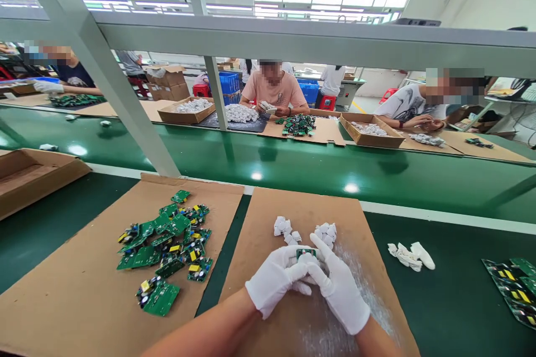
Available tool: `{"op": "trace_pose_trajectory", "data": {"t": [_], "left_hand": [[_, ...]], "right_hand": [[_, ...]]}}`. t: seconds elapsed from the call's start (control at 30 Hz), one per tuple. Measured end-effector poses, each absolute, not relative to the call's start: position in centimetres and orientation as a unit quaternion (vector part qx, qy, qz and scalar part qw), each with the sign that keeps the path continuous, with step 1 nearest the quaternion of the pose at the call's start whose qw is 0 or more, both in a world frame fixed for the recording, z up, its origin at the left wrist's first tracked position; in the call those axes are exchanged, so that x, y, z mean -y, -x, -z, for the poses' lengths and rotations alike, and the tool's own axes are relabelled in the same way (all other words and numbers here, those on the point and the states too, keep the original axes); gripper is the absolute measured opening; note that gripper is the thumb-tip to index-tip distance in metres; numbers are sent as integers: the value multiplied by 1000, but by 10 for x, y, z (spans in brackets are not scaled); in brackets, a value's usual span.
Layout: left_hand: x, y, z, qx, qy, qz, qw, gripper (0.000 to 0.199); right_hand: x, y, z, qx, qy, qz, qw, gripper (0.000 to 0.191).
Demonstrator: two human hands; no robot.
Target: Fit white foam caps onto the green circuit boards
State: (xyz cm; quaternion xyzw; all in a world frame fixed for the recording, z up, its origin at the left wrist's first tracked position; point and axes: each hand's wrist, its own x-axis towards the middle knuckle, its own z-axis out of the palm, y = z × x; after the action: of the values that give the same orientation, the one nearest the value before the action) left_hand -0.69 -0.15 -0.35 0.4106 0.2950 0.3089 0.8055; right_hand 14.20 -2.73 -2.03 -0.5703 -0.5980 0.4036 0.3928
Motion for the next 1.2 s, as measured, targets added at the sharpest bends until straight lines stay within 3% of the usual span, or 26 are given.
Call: {"op": "trace_pose_trajectory", "data": {"t": [0.2,0.33,0.5,0.7,1.0,1.2], "left_hand": [[3,5,3,-276,-391,-299,826,32],[3,5,2,-262,-333,-303,854,37],[4,4,-2,-286,-350,-305,838,26],[4,3,2,-322,-389,-305,808,36],[1,6,6,-250,-272,-294,882,33],[3,6,8,-249,-330,-308,857,29]], "right_hand": [[27,-135,10,576,475,-505,432,37],[25,-136,18,539,449,-536,469,46],[25,-135,19,481,461,-597,447,52],[27,-134,7,566,472,-512,442,35],[25,-143,22,580,480,-488,442,43],[29,-140,21,637,552,-397,365,34]]}}
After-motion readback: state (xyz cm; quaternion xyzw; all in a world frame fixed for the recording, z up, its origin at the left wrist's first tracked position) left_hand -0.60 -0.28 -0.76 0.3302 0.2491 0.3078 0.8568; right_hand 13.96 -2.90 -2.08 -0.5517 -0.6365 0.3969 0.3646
